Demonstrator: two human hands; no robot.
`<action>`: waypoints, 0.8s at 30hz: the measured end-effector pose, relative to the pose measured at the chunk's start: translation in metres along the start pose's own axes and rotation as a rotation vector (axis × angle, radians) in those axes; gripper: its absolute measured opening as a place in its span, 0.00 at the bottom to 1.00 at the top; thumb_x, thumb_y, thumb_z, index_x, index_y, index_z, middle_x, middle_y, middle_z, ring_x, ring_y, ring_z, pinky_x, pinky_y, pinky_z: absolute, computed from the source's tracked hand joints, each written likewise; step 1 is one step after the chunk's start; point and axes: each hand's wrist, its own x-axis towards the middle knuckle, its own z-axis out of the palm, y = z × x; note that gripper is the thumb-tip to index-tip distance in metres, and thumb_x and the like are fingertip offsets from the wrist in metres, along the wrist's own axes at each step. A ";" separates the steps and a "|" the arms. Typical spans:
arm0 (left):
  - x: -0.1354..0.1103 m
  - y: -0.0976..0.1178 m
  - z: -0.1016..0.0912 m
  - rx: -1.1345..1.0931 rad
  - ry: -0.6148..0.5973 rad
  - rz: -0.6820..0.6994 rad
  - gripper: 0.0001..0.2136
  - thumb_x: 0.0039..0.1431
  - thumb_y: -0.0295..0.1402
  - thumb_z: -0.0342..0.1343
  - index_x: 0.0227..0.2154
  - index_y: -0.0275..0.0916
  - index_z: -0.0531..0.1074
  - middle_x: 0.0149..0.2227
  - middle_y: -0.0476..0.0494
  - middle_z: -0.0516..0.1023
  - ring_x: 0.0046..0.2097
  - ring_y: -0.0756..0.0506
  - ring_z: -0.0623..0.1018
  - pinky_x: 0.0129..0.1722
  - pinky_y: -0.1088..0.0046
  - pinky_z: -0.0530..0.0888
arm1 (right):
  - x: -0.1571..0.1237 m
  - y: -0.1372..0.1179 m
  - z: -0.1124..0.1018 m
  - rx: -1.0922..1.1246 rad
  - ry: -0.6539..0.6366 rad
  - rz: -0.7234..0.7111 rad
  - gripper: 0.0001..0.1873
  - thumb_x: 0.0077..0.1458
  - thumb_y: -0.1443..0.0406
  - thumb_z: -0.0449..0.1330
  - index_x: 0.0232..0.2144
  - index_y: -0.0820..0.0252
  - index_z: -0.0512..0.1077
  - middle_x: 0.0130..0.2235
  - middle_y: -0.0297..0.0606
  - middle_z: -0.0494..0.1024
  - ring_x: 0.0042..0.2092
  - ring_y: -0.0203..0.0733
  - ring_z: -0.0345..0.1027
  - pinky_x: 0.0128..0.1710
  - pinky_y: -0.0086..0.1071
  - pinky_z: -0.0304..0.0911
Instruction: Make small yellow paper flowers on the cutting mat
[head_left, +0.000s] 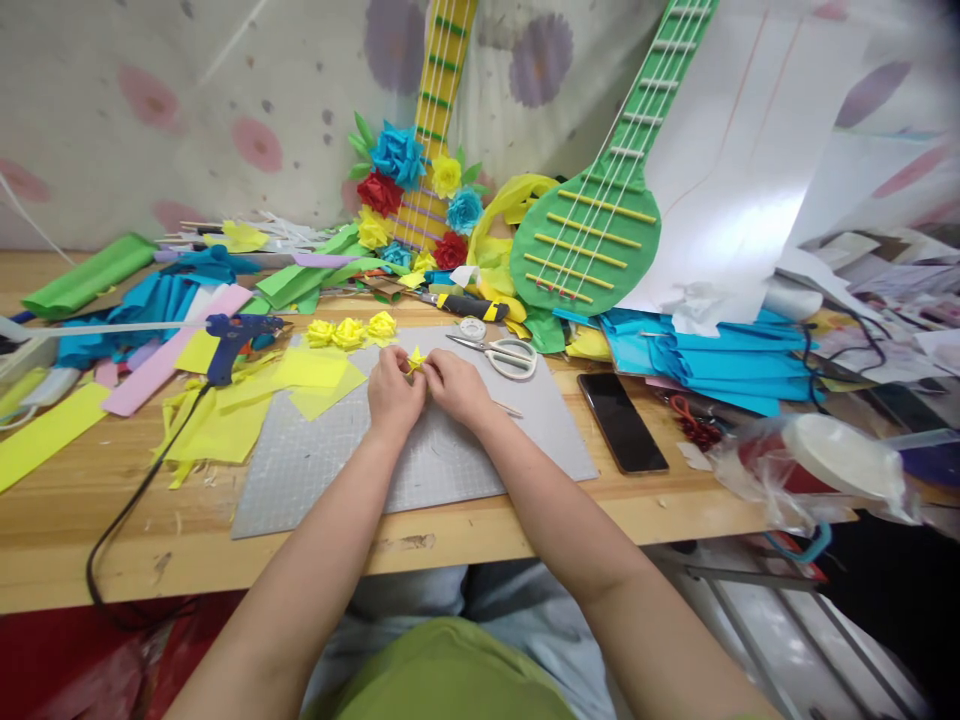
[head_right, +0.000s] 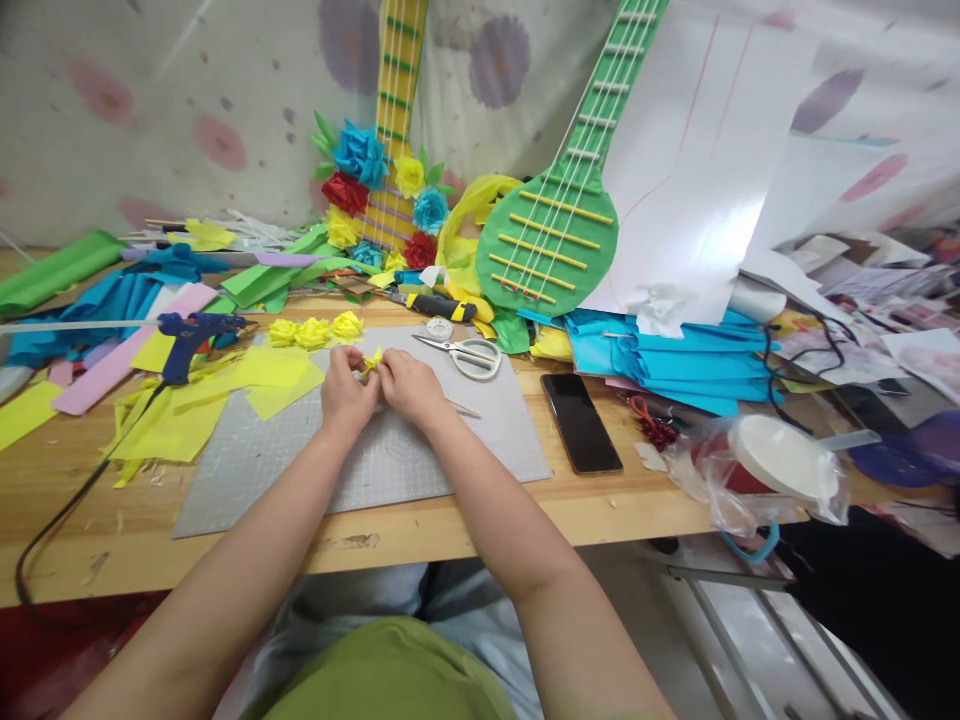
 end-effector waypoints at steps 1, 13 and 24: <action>0.000 -0.001 0.000 -0.014 0.008 -0.003 0.13 0.45 0.29 0.51 0.35 0.40 0.57 0.30 0.47 0.69 0.35 0.46 0.71 0.35 0.69 0.67 | 0.000 0.000 -0.001 0.004 0.006 -0.012 0.08 0.56 0.65 0.45 0.29 0.59 0.63 0.32 0.36 0.70 0.35 0.35 0.62 0.34 0.27 0.54; -0.001 0.001 0.000 -0.082 0.046 -0.026 0.14 0.45 0.30 0.53 0.36 0.41 0.57 0.30 0.49 0.71 0.34 0.47 0.73 0.35 0.70 0.67 | -0.001 -0.003 0.001 -0.053 -0.039 0.089 0.09 0.58 0.63 0.43 0.38 0.59 0.60 0.34 0.37 0.74 0.34 0.37 0.67 0.31 0.27 0.53; -0.002 0.003 -0.001 -0.079 0.039 -0.058 0.14 0.44 0.30 0.52 0.36 0.40 0.58 0.28 0.49 0.69 0.33 0.47 0.72 0.34 0.70 0.67 | -0.002 -0.007 -0.002 -0.174 -0.169 0.121 0.12 0.60 0.62 0.39 0.40 0.59 0.58 0.36 0.39 0.74 0.34 0.40 0.68 0.30 0.29 0.54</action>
